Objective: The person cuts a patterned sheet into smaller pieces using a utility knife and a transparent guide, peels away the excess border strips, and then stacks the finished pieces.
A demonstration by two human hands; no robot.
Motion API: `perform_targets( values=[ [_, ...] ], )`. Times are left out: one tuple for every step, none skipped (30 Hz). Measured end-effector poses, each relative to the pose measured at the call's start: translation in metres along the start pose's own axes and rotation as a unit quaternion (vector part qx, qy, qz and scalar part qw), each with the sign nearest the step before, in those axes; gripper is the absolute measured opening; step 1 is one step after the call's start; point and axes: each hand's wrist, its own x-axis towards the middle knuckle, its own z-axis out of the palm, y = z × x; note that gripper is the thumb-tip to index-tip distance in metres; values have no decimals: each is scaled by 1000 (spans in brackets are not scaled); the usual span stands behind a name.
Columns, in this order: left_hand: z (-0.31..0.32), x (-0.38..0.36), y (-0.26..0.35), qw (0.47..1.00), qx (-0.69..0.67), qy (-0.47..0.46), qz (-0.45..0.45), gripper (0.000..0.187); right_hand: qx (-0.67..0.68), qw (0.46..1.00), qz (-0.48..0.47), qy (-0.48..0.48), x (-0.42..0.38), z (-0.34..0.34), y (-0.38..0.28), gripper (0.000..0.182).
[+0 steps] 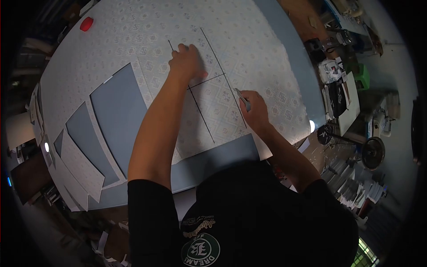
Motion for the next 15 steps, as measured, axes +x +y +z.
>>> perform_targets(
  values=[
    [-3,1,3,1000,-4,2,-3,97,-2,1000,-4,-3,15,3,0,20],
    [-3,-2,7,1000,-4,-6,-4,99,-8,1000,-10,2,31,9,1,20],
    [-2,3,6,1000,-7,-13,-10,100,-14,1000,-21,3,58,18,2,20],
    [0,3,5,1000,-9,-13,-14,100,-15,1000,-13,0,85,23,-3,19],
    [2,5,5,1000,-7,-5,-12,100,-17,1000,-5,-3,116,29,-7,19],
    [5,5,5,1000,-5,3,-11,100,-17,1000,3,6,146,38,-9,19],
    [8,5,5,1000,-5,2,-16,100,-15,1000,11,14,172,49,-9,20],
    [9,5,6,1000,-3,12,-21,101,-12,1000,8,13,197,58,-8,20],
    [10,5,6,999,-2,22,-25,102,-9,999,-15,33,218,65,-9,21],
    [11,3,6,999,-2,23,-26,102,-7,998,-38,54,231,68,-9,22],
    [11,2,6,999,2,31,-22,104,-7,998,-41,55,240,70,-8,22],
    [11,2,6,999,5,38,-19,105,-7,999,-27,44,247,71,-10,22],
    [12,2,5,999,4,39,-22,105,-7,999,-11,31,251,72,-11,22],
    [13,1,4,999,5,49,-19,105,-7,999,-12,29,252,73,-11,22],
    [10,-1,5,998,5,59,-17,104,-8,999,5,30,251,75,-10,22]
  ],
)
